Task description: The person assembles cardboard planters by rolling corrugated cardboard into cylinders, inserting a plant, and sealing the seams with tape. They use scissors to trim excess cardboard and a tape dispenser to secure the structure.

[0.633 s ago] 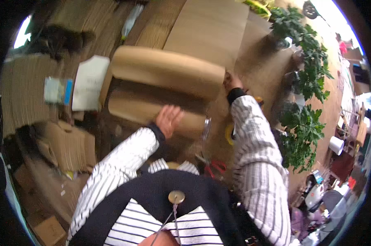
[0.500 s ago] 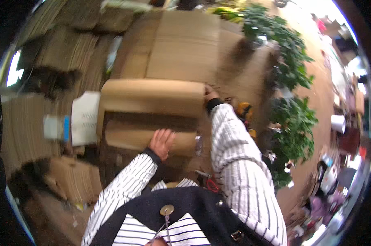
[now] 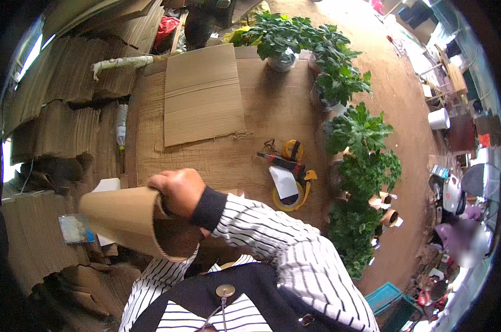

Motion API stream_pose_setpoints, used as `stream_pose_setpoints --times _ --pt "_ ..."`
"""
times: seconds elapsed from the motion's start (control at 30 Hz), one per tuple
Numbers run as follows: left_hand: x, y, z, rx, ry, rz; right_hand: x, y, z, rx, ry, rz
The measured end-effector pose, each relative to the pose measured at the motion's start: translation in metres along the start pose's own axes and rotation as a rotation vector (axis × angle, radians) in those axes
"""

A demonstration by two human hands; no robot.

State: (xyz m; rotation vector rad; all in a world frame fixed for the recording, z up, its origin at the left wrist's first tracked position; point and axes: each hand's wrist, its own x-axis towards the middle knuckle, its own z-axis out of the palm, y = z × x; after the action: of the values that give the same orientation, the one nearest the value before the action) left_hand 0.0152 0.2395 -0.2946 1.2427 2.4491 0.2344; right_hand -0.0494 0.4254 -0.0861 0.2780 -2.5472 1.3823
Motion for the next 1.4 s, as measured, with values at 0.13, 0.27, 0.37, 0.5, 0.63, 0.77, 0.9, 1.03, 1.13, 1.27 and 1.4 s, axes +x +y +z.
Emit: stream_pose_setpoints --times 0.13,0.27,0.37,0.5,0.63,0.77,0.9,1.03,1.13,1.27,1.4 --pt "0.005 -0.005 0.015 0.026 -0.061 -0.021 0.017 0.074 0.009 0.759 0.059 0.673" --pt "0.003 0.001 0.007 -0.013 0.422 0.196 -0.019 0.218 0.059 0.284 0.035 0.581" --pt "0.003 0.006 0.001 0.034 0.245 0.097 -0.043 0.257 0.040 0.381 0.152 0.722" --pt "0.003 0.004 0.007 0.054 0.234 0.039 -0.100 0.221 0.009 0.601 0.321 0.925" --pt "0.000 0.002 0.030 0.176 0.339 0.118 -0.192 0.170 0.054 0.033 -0.178 0.723" --pt "-0.001 0.021 -0.007 -0.081 0.239 0.082 -0.156 0.102 0.053 -0.604 -0.715 0.626" --pt "0.008 0.021 -0.009 -0.172 0.141 0.029 -0.151 0.100 0.051 -0.626 -0.702 0.644" --pt "0.050 0.009 0.005 -0.245 -0.071 -0.054 -0.179 0.101 0.061 -0.748 -0.527 0.525" --pt "0.089 0.018 -0.023 -0.325 -0.426 -0.101 -0.201 0.110 0.062 -0.833 -0.514 0.465" --pt "0.130 -0.006 0.083 -0.351 -0.544 -0.171 -0.215 0.109 0.071 -0.850 -0.476 0.431" --pt "0.150 0.027 0.095 -0.443 -0.575 -0.086 -0.208 0.103 0.058 -0.738 -0.631 0.550"
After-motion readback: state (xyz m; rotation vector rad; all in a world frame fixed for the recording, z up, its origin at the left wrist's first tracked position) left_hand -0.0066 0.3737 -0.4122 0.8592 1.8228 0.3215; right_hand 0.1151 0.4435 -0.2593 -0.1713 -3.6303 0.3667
